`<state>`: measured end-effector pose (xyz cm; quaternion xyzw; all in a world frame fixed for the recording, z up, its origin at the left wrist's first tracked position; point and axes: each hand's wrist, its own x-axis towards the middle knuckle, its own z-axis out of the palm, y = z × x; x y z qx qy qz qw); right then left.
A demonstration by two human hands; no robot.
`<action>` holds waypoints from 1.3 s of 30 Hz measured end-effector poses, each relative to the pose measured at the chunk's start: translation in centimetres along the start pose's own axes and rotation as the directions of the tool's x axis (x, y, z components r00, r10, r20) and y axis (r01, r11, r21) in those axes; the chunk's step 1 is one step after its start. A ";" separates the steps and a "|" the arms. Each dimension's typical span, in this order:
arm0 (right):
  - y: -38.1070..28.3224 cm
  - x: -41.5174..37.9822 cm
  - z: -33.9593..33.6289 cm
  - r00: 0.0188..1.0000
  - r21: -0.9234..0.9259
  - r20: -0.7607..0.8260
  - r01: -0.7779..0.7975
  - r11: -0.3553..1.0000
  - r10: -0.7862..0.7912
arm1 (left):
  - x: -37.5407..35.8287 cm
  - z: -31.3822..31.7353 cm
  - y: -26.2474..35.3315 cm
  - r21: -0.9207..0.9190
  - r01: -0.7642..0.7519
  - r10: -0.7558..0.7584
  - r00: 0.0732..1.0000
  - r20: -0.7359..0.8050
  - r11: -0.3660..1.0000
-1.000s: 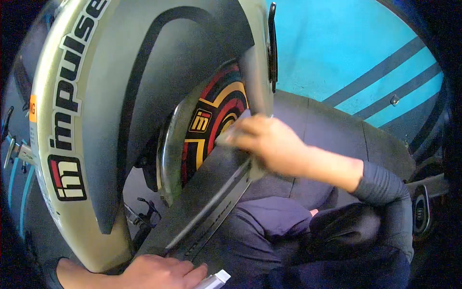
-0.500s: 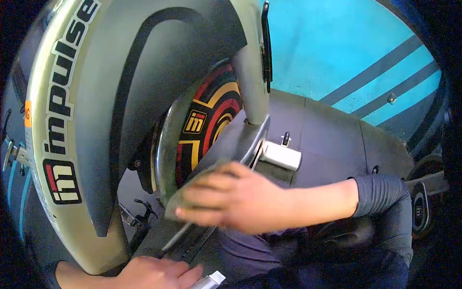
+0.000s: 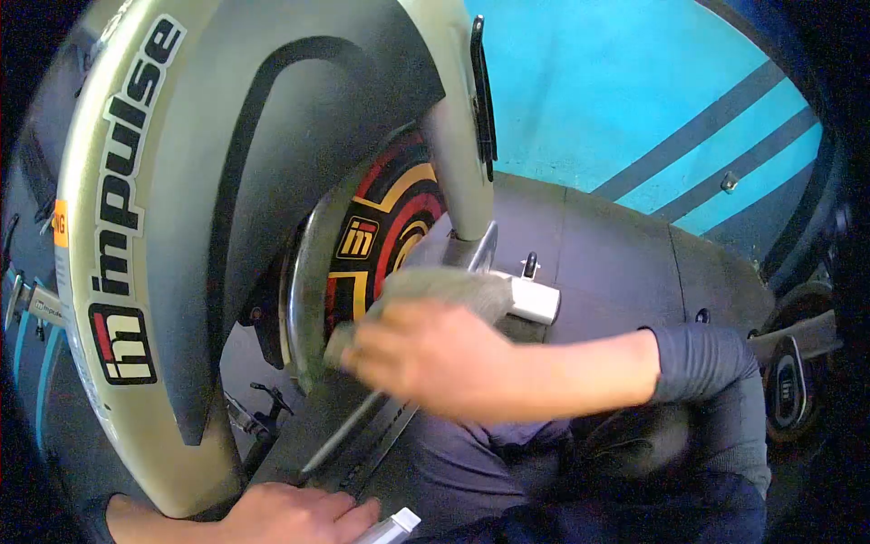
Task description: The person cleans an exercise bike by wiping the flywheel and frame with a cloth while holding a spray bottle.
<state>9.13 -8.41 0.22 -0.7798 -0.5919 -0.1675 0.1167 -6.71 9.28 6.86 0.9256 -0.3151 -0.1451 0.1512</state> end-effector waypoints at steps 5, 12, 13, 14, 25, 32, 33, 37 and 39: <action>-3.1 -1.1 1.9 0.877 0.111 -0.287 0.429 0.896 -0.385 | -0.4 0.4 -0.7 0.013 0.001 -0.001 0.999 0.038 1.000; 7.1 -1.3 1.2 0.987 -0.023 -0.157 0.019 1.000 -0.022 | -0.4 0.3 -0.3 -0.026 -0.002 0.001 1.000 -0.023 1.000; 9.1 -1.7 1.7 0.981 -0.038 -0.185 -0.062 0.997 0.054 | -0.4 0.3 -0.3 -0.026 -0.006 0.006 1.000 -0.025 1.000; 10.0 -2.1 1.6 0.976 -0.008 -0.175 -0.136 0.991 0.132 | -0.3 0.5 -0.3 -0.017 -0.002 0.002 1.000 -0.001 1.000; -0.9 -1.3 1.3 0.933 -0.051 -0.275 0.229 0.972 -0.234 | -0.3 0.1 -0.4 -0.013 0.023 -0.023 1.000 0.022 1.000; 8.1 -1.2 1.2 0.979 -0.017 -0.171 0.109 0.994 -0.110 | -0.3 0.2 -0.3 0.002 0.005 -0.005 1.000 -0.008 1.000; 8.6 -1.1 0.8 0.988 -0.008 -0.149 -0.039 0.999 0.037 | -0.2 0.2 -0.4 -0.009 -0.001 0.001 1.000 -0.007 1.000; 8.6 0.1 0.7 0.989 -0.044 -0.106 -0.105 0.993 0.100 | 0.1 0.2 -0.7 -0.003 -0.012 0.012 1.000 -0.015 1.000; 4.7 0.3 1.2 0.995 -0.141 -0.103 0.003 0.990 -0.017 | -0.1 0.0 -0.6 -0.005 0.009 -0.009 1.000 0.029 1.000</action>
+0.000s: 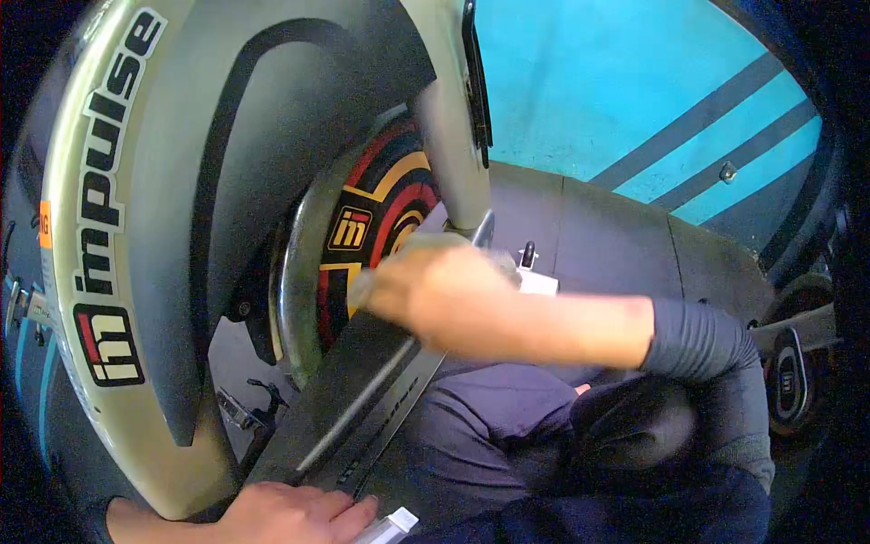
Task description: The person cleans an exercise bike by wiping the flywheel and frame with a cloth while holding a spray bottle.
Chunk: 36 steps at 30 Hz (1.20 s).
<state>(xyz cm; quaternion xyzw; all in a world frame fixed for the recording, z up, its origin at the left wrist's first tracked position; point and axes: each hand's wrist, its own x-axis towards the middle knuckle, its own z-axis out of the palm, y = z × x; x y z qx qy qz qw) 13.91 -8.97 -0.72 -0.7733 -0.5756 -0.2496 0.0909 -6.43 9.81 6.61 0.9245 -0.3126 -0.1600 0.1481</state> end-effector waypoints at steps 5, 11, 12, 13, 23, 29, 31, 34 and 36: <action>-6.9 0.4 -0.4 0.927 0.197 -0.335 0.244 0.950 -0.168 | 0.1 0.1 -0.1 0.009 -0.002 0.002 1.000 -0.007 1.000; -1.8 0.2 0.5 0.981 0.144 -0.180 0.099 0.985 -0.072 | -0.2 0.2 0.2 -0.007 -0.010 0.010 0.999 -0.034 1.000; -0.6 0.1 0.1 0.997 0.084 -0.078 -0.024 0.996 0.031 | -0.2 0.1 0.3 -0.010 -0.013 0.013 1.000 -0.025 1.000; 1.3 0.2 0.2 0.994 -0.043 0.068 -0.087 0.995 0.090 | -0.2 0.2 0.2 -0.008 -0.015 0.015 1.000 -0.027 1.000; -0.3 1.0 0.1 0.948 -0.185 0.200 -0.212 0.960 0.248 | -0.2 0.5 -0.1 0.023 -0.019 0.020 0.999 -0.040 1.000; -9.1 -0.3 -2.0 0.984 -0.029 -0.124 0.122 0.992 -0.125 | -0.2 0.3 0.0 0.019 -0.011 0.011 1.000 -0.007 1.000; -8.6 -0.3 0.2 0.939 0.013 -0.326 0.125 0.992 -0.114 | -0.2 0.3 0.0 0.006 -0.009 0.009 1.000 0.000 1.000; -5.3 -0.7 0.9 0.924 0.057 -0.374 0.116 0.992 -0.087 | -0.3 0.4 0.1 0.012 0.006 -0.005 0.999 -0.037 1.000; -1.8 -1.0 1.0 0.993 -0.080 -0.109 0.031 0.996 -0.040 | -0.2 0.4 0.0 -0.002 -0.011 0.011 0.999 -0.053 1.000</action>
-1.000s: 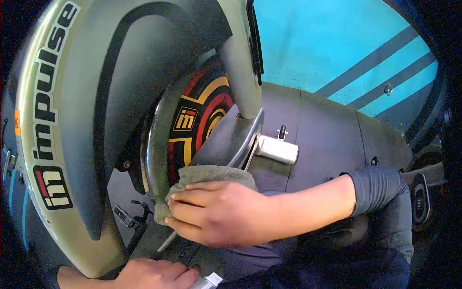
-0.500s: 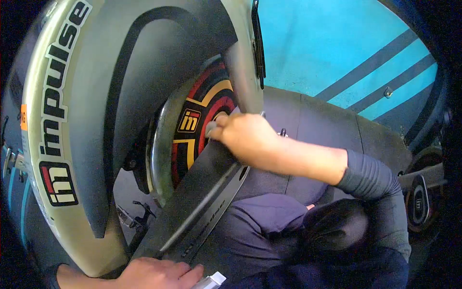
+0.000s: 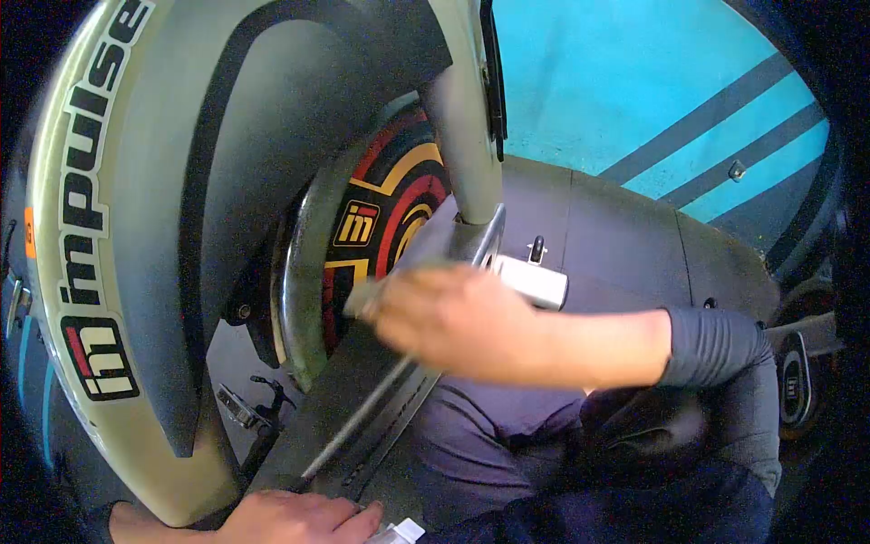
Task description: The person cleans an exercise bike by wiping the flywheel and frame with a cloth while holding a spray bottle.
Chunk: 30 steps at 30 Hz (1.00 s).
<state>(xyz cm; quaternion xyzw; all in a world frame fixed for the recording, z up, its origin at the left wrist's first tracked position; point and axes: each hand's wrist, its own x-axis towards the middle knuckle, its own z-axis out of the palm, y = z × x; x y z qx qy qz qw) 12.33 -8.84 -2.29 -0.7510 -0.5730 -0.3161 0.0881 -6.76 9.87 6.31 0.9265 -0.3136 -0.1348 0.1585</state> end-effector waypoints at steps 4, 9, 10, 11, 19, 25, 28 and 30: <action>5.1 -0.9 -0.4 0.964 -0.137 0.134 -0.213 0.967 0.231 | 0.0 0.2 0.0 0.016 0.002 -0.002 1.000 -0.005 1.000; 2.1 -0.9 -0.3 0.964 -0.242 0.207 -0.113 0.964 0.165 | 0.1 0.0 -0.3 0.016 -0.018 0.018 1.000 0.025 1.000; 0.5 -1.0 -0.2 0.987 -0.188 0.113 -0.090 0.978 0.113 | 0.1 0.0 -0.4 0.022 -0.021 0.020 0.999 0.026 1.000; -1.2 -1.1 -0.1 0.998 -0.134 0.020 -0.056 0.989 0.060 | -0.1 0.1 -0.8 0.144 -0.039 0.025 0.995 0.100 0.989; -3.8 -0.9 -1.7 0.957 0.046 -0.148 0.260 0.965 -0.250 | -0.5 -0.5 -0.8 0.268 -0.072 0.010 0.974 0.225 0.961; 5.7 -2.2 0.1 1.000 -0.040 0.014 0.003 0.999 -0.002 | -0.5 -0.2 -0.9 0.273 -0.054 -0.015 0.970 0.244 0.960; 7.3 -2.8 0.4 0.999 -0.078 -0.014 -0.038 0.996 0.037 | -0.5 0.2 -1.2 0.225 -0.054 0.013 0.983 0.182 0.973; 6.2 -2.8 0.7 0.994 -0.144 -0.008 -0.109 0.984 0.109 | -0.5 0.4 -1.3 0.255 -0.070 0.027 0.985 0.169 0.964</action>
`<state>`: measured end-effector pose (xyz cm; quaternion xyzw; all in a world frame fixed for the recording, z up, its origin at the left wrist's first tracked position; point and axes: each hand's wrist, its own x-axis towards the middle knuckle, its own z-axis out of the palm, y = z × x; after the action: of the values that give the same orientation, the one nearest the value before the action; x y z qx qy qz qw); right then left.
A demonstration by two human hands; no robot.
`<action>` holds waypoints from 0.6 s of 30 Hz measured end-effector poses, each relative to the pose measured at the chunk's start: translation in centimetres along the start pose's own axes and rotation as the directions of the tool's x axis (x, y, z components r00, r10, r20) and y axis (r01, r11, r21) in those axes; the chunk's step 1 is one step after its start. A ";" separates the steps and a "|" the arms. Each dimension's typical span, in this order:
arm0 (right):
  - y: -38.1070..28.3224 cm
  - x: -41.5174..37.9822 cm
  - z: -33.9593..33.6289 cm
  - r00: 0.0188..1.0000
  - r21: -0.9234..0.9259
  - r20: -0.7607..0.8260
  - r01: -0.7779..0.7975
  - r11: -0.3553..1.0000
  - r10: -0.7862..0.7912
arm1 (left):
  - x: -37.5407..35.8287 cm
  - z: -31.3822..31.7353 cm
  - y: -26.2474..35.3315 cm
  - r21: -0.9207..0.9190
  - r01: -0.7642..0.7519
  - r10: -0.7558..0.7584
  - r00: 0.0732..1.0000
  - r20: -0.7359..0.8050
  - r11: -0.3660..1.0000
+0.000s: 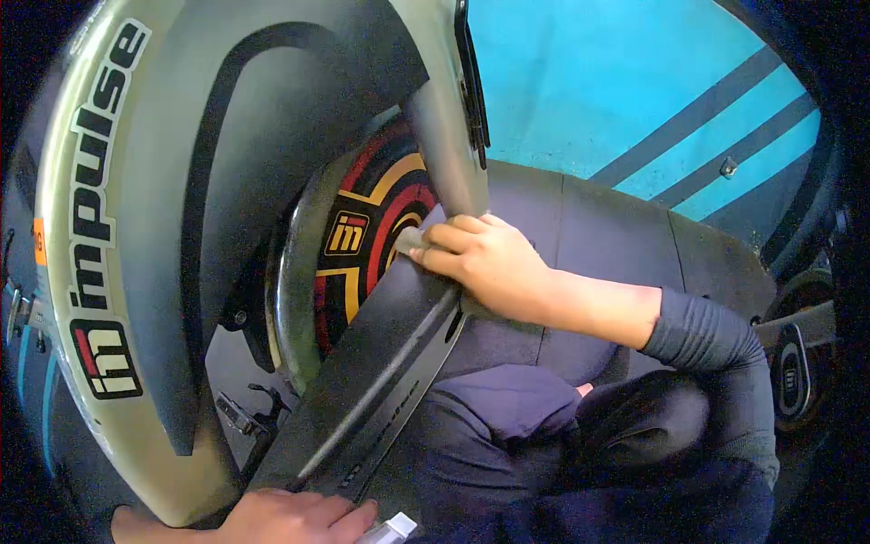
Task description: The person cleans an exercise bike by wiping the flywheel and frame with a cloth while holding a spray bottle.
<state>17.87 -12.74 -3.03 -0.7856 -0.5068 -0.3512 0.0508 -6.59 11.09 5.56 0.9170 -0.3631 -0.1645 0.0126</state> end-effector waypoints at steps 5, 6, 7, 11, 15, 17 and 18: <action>-7.2 0.8 -2.2 0.975 0.134 -0.186 0.148 0.980 -0.122 | 0.2 -0.2 0.1 0.025 0.002 -0.004 0.998 0.057 1.000; -8.4 0.9 -2.5 0.969 0.231 -0.201 0.190 0.954 -0.144 | 0.2 -0.3 0.1 0.028 0.016 -0.019 0.996 0.087 0.999; -9.4 0.8 -2.5 0.963 0.328 -0.218 0.228 0.917 -0.161 | 0.1 -0.4 0.1 0.023 0.018 -0.020 0.996 0.092 1.000; -9.1 0.4 -2.6 0.882 0.268 -0.339 0.425 0.865 -0.328 | 0.4 -0.7 0.9 -0.093 0.034 -0.036 0.999 -0.022 0.995; -3.1 -0.2 -1.0 0.923 0.200 -0.179 0.374 0.906 -0.341 | 0.5 -0.8 1.1 -0.246 0.032 -0.074 0.984 -0.161 0.969; 0.2 -0.9 -0.5 0.959 0.248 -0.119 0.279 0.928 -0.257 | 0.5 -0.7 1.1 -0.242 0.030 -0.072 0.983 -0.168 0.970; 1.6 -1.2 -0.3 0.968 0.239 -0.111 0.246 0.939 -0.225 | 0.5 -0.7 1.1 -0.234 0.027 -0.068 0.983 -0.172 0.972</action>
<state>18.82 -14.57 -3.11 -0.6914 -0.6349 -0.3200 0.1280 -6.78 9.89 6.23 0.9288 -0.3168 -0.1230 0.1475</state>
